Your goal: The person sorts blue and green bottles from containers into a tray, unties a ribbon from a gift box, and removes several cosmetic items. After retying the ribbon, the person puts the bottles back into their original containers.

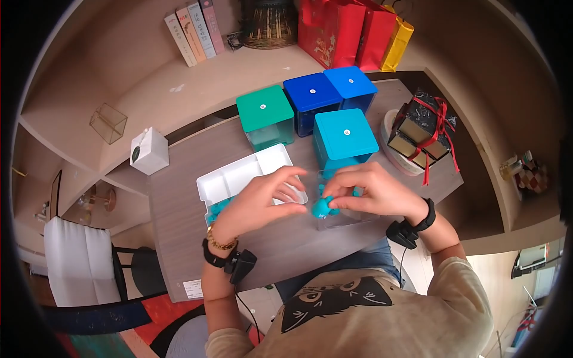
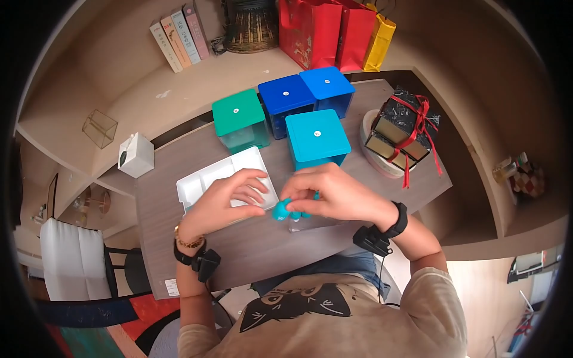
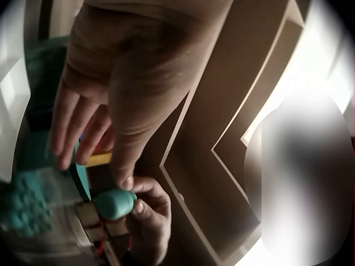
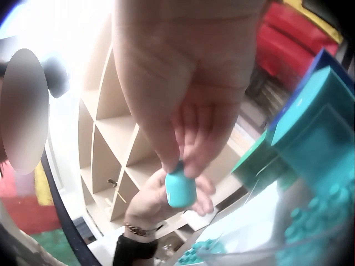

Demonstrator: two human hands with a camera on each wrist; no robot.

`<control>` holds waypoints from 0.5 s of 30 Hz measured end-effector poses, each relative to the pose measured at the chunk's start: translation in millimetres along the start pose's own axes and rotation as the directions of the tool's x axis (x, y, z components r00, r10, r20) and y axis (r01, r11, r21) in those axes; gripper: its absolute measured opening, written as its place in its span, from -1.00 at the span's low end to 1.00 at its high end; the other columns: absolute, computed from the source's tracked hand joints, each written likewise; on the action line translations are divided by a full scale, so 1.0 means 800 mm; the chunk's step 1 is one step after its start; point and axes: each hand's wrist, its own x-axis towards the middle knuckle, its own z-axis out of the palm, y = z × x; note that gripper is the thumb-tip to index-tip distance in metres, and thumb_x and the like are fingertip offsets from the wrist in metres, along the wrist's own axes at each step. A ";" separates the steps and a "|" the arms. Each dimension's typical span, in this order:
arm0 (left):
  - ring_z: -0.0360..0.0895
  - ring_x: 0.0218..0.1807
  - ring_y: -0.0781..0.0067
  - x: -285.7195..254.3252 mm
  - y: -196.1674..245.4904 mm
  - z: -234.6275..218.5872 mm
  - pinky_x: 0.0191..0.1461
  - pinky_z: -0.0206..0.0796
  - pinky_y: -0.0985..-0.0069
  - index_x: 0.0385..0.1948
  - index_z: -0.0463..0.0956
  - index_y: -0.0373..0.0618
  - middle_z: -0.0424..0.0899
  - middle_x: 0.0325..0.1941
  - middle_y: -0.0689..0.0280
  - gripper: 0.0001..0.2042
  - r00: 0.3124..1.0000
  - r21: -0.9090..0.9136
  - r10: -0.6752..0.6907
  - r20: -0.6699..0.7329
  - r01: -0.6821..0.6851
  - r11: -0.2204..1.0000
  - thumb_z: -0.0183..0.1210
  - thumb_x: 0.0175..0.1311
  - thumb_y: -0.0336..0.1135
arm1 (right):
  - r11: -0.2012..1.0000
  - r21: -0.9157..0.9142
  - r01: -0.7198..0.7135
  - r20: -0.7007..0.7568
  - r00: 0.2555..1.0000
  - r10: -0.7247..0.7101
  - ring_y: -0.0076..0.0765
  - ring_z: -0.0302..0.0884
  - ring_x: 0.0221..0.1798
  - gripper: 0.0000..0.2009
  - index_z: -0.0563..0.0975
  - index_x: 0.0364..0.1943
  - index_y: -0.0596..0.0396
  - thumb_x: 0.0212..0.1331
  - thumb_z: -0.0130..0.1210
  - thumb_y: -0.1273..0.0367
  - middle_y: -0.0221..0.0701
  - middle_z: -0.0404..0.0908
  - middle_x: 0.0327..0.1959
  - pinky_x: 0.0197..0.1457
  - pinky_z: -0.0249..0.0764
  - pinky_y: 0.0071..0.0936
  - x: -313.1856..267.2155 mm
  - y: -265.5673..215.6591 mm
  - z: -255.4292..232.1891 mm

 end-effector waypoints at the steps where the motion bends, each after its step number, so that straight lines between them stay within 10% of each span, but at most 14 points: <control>1: 0.73 -0.05 0.26 -0.007 -0.008 -0.007 0.04 0.54 0.37 0.28 0.43 -0.16 0.71 -0.07 0.19 -0.40 0.998 0.210 0.042 -0.037 -0.033 0.977 0.45 0.18 -0.36 | 0.998 -0.064 -0.002 0.004 1.000 0.002 -0.25 0.71 -0.26 -0.82 0.68 -0.13 0.09 0.20 0.31 0.42 -0.30 0.69 -0.27 -0.22 0.59 -0.35 -0.005 0.000 -0.005; 4: 0.71 -0.07 0.11 -0.036 -0.021 -0.032 0.01 0.52 0.23 0.10 0.55 -0.16 0.73 -0.10 0.14 -0.49 0.959 0.708 -0.169 -0.228 0.282 0.647 0.46 0.11 -0.21 | 0.948 -0.315 -0.036 0.060 0.997 0.057 -0.05 0.68 -0.23 -0.85 0.65 -0.21 0.11 0.13 0.29 0.44 -0.21 0.68 -0.26 -0.19 0.58 -0.19 -0.019 0.002 -0.007; 8: 0.69 -0.12 0.10 -0.047 -0.039 -0.067 -0.10 0.49 0.19 -0.16 0.60 -0.11 0.75 -0.21 0.21 -0.63 0.861 0.648 -0.308 -0.405 0.508 0.567 0.47 0.03 -0.17 | 0.824 -0.566 -0.004 0.110 0.991 0.081 -0.01 0.65 -0.27 -0.83 0.64 -0.26 0.05 0.05 0.32 0.40 -0.25 0.66 -0.34 -0.22 0.55 -0.17 -0.030 0.028 0.008; 15: 0.71 -0.13 0.09 -0.033 -0.074 -0.061 -0.12 0.52 0.19 -0.34 0.66 -0.09 0.75 -0.25 0.18 -0.69 0.837 0.762 -0.444 -0.320 0.506 0.404 0.52 -0.13 -0.24 | 0.735 -0.677 0.023 0.190 0.971 0.145 0.06 0.69 -0.28 -0.93 0.59 -0.38 0.14 0.05 0.19 0.46 -0.16 0.66 -0.43 -0.25 0.57 -0.09 -0.025 0.059 0.027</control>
